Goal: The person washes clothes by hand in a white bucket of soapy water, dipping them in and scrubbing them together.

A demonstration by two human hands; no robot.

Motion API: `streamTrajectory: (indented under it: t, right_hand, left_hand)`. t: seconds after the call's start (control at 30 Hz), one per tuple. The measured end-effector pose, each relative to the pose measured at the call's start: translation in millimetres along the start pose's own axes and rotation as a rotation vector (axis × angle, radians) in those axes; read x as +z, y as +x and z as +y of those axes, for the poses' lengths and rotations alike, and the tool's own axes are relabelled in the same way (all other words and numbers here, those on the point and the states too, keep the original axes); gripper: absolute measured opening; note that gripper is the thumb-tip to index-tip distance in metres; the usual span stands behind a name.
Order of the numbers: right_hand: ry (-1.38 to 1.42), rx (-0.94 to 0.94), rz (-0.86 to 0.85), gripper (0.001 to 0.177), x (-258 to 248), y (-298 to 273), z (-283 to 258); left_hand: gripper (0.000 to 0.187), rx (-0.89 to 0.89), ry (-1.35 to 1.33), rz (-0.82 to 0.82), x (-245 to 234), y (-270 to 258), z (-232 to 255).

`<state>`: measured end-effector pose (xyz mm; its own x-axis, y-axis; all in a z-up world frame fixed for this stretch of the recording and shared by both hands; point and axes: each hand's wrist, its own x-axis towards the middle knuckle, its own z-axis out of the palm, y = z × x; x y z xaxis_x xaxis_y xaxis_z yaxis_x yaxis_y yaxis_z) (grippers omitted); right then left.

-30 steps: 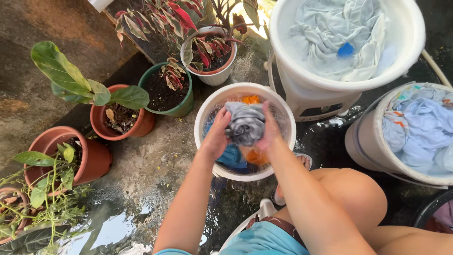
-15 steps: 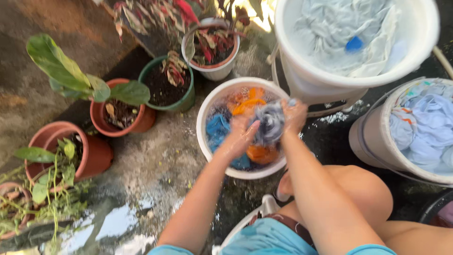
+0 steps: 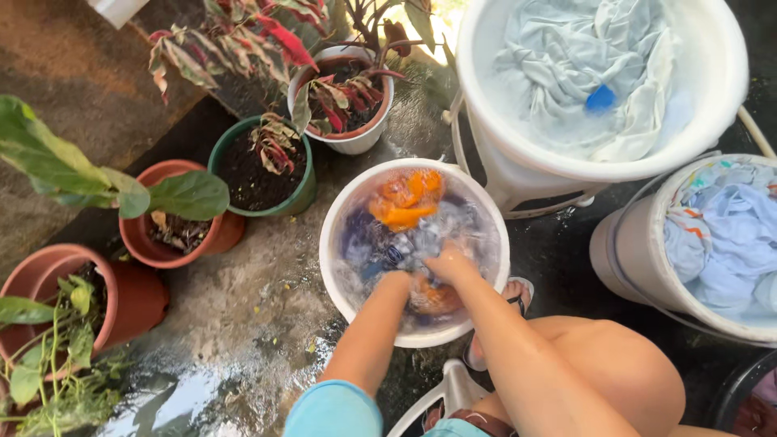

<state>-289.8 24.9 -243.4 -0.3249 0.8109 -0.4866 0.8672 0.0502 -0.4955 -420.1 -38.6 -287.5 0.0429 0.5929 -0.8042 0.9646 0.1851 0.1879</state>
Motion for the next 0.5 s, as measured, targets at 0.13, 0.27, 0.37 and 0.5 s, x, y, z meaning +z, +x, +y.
streamTrajectory:
  t: [0.13,0.27,0.37,0.5]
  right_hand:
    - [0.132,0.032,-0.086,0.111,-10.2,3.7,5.6]
    - [0.728,0.121,-0.021,0.083,-64.4,-13.8,-16.6]
    - [0.774,0.116,0.138,0.068,-108.4,-37.2,-39.1]
    - [1.078,0.199,-0.227,0.075,-116.5,-77.0,-64.3]
  left_hand:
    - [0.042,0.023,0.033,0.017,5.2,15.2,-19.4]
    - [0.036,0.089,0.081,0.067,-6.9,-21.8,-25.2]
    - [0.034,0.116,0.034,0.282,-58.0,-92.5,-28.7]
    - [0.057,0.177,-0.499,0.53,-140.3,-231.4,-21.4]
